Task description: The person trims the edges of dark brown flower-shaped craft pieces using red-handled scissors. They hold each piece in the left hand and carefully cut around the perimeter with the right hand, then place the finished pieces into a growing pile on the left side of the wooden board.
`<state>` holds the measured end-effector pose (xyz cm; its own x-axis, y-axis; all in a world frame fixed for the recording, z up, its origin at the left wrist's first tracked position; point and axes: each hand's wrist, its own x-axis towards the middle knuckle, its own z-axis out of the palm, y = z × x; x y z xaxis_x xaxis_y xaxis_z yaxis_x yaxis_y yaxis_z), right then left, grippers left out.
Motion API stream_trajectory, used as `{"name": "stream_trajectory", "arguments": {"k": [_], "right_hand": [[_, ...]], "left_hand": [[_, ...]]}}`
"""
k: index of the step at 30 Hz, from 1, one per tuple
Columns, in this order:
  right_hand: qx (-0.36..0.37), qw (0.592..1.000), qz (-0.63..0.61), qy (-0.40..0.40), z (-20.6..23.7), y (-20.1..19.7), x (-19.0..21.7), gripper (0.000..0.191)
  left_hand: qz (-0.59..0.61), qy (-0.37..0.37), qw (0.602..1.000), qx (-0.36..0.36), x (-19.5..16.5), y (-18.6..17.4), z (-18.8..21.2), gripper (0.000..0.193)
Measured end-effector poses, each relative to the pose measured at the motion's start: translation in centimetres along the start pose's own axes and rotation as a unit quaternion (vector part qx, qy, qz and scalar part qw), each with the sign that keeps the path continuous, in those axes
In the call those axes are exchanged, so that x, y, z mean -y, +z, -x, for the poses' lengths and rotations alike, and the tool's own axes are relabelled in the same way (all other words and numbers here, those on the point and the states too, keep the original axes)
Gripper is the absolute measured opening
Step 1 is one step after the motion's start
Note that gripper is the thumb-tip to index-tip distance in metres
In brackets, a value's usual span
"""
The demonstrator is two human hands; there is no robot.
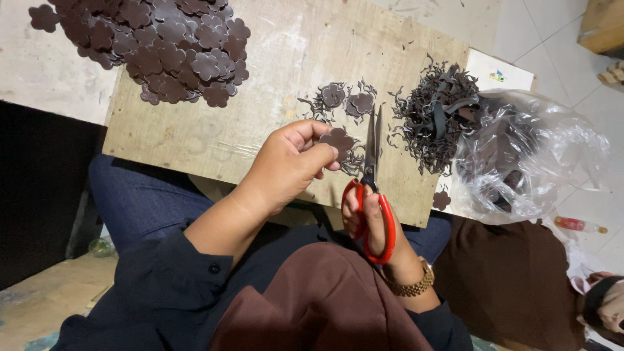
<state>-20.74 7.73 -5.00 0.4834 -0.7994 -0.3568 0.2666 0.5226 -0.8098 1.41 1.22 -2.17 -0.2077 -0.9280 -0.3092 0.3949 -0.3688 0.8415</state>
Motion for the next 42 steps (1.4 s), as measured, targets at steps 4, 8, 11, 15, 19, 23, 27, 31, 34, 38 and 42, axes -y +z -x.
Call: {"name": "stream_trajectory", "arguments": {"k": [4,8,11,15,19,23,27,31,34,38,42], "right_hand": [[-0.041,0.994,0.097,-0.015,-0.4,-1.3,-1.1,0.044],[-0.073,0.988,0.134,-0.012,-0.8,-2.4,-2.2,0.043],[-0.083,0.994,0.069,-0.011,-0.5,-2.8,-3.2,0.038],[-0.116,0.992,0.046,0.008,0.1,-3.9,-4.2,0.035],[-0.118,0.989,0.090,-0.005,0.3,-4.5,-4.9,0.037],[-0.144,0.960,0.240,-0.024,-0.1,-3.8,-4.5,0.033],[-0.129,0.920,0.360,-0.093,-1.0,-1.5,-3.0,0.018],[-0.020,0.912,0.327,-0.246,-2.3,1.5,-0.6,0.028],[-0.069,0.876,0.444,-0.176,-2.6,2.9,1.6,0.028],[-0.105,0.866,0.488,-0.043,-1.7,2.7,3.7,0.027],[-0.155,0.809,0.546,-0.152,-0.3,1.3,3.9,0.019]], "left_hand": [[0.025,0.036,0.999,0.010,2.8,-0.6,-1.2,0.023],[-0.055,0.055,0.996,-0.047,4.3,-2.2,-3.0,0.019],[-0.130,0.066,0.980,-0.136,3.0,-4.9,-2.2,0.015],[-0.095,-0.026,0.956,-0.277,-1.7,-8.8,-1.6,0.021],[-0.121,0.078,0.917,-0.372,-5.8,-12.1,-1.9,0.041],[-0.355,0.213,0.814,-0.408,-4.6,-11.5,-1.2,0.059],[-0.224,0.145,0.947,-0.177,1.9,-5.2,0.1,0.053],[-0.075,0.002,0.996,0.054,6.0,0.6,1.5,0.066],[-0.139,-0.043,0.989,-0.001,7.0,2.5,0.3,0.064],[-0.088,0.011,0.996,0.011,8.6,2.8,-0.5,0.049],[-0.022,-0.025,0.999,0.030,9.4,2.4,-0.6,0.046]]}}
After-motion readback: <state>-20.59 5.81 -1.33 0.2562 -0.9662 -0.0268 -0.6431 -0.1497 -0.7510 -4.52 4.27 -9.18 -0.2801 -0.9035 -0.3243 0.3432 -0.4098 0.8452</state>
